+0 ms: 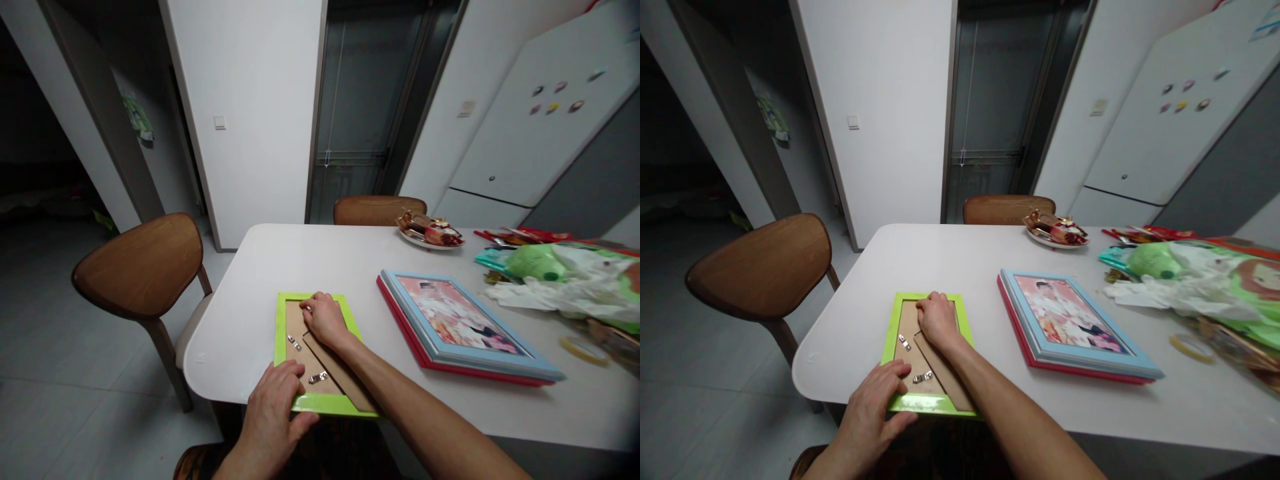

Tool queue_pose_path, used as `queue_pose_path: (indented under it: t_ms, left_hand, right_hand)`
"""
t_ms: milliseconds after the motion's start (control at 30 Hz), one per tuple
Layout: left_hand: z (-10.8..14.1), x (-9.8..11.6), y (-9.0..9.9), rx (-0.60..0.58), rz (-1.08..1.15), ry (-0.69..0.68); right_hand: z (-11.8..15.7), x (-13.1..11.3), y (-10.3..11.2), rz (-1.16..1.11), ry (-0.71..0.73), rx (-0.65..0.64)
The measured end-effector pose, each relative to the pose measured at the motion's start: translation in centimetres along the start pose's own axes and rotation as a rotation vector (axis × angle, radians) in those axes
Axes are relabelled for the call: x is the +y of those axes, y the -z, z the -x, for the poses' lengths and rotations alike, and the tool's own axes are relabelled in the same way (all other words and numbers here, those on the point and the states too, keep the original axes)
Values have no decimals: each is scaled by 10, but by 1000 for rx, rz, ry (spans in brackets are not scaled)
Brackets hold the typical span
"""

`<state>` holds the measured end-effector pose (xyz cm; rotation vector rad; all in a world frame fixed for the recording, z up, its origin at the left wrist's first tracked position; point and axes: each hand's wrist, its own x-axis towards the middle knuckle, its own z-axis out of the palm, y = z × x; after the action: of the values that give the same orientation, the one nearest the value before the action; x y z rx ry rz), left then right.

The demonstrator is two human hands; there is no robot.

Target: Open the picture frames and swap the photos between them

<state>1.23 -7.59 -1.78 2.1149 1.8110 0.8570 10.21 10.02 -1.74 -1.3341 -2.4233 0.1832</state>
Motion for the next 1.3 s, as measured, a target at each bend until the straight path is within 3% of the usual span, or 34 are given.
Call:
queue_pose_path:
  t_ms: [733,933,1133,1300]
  left_hand:
    - [0,5,1,11,54,32]
    - [0,4,1,22,65,31]
    - [-3,1,-2,51,93,25]
    - [-3,-1,-5,71,148,60]
  right_hand:
    - [0,0,-2,-98,203,20]
    - [17,-3,18,-120,158,61]
    - [61,5,47,-66,83,-203]
    - [64,7,47,-119,13,-171]
